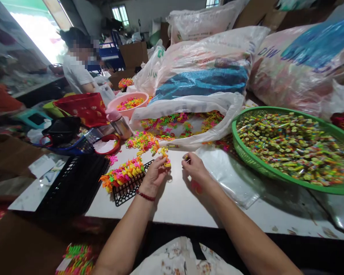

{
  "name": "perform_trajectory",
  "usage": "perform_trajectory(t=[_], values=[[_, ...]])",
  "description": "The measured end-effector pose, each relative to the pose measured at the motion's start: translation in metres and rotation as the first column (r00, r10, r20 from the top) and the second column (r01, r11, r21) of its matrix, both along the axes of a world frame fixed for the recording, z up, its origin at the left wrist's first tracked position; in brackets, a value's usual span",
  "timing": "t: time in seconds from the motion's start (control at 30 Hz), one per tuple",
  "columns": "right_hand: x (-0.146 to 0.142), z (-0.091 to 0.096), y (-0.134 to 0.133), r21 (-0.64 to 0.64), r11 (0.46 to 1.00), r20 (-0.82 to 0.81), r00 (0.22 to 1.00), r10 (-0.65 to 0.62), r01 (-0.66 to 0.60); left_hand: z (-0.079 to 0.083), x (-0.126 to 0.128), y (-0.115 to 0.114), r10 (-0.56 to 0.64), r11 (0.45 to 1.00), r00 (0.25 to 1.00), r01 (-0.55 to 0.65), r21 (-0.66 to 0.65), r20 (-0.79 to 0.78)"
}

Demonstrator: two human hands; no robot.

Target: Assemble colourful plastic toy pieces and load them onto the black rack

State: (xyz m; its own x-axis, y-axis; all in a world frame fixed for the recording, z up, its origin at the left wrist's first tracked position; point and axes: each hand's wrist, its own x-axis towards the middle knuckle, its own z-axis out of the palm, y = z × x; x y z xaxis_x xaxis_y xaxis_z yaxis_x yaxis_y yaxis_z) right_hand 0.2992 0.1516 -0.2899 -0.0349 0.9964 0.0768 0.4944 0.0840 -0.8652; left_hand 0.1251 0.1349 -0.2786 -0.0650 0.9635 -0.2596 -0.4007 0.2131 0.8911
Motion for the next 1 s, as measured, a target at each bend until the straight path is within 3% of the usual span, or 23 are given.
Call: perform_trajectory(t=[0.1,0.2,0.27,0.43,0.53,0.63,0.77,1.0], values=[[0.003,0.002,-0.037,-0.201,0.977,-0.453,0.891,-0.034,-0.064,0.002,0.002,-0.019,-0.019,1.0,0.984,0.022,-0.014,0.176],[0.005,0.007,-0.068,-0.284,0.952,-0.639,0.763,-0.1,-0.113,-0.001,0.01,-0.038,-0.023,0.999,0.96,0.028,-0.015,0.278],[0.005,0.01,-0.081,-0.317,0.937,-0.685,0.719,-0.118,-0.148,-0.002,0.018,-0.05,-0.026,1.0,0.949,0.028,-0.002,0.313],[0.004,0.008,-0.091,-0.343,0.928,-0.684,0.716,-0.141,-0.144,-0.006,0.034,-0.069,-0.018,1.0,0.967,0.012,0.027,0.255],[0.008,0.008,-0.093,-0.323,0.945,-0.648,0.742,-0.174,-0.06,-0.008,0.036,-0.071,0.082,0.996,0.971,-0.074,-0.046,0.227],[0.012,0.01,-0.1,-0.248,0.966,-0.597,0.797,-0.092,-0.074,-0.008,0.033,-0.068,0.149,0.982,0.955,-0.113,-0.148,0.258],[0.01,0.008,-0.106,-0.174,0.965,-0.523,0.849,0.077,-0.195,-0.005,0.036,-0.068,0.132,0.973,0.942,-0.065,-0.22,0.308],[0.011,0.002,-0.096,-0.055,0.997,-0.402,0.915,0.026,-0.052,0.001,0.047,-0.076,0.027,0.983,0.914,0.048,-0.175,0.404]])
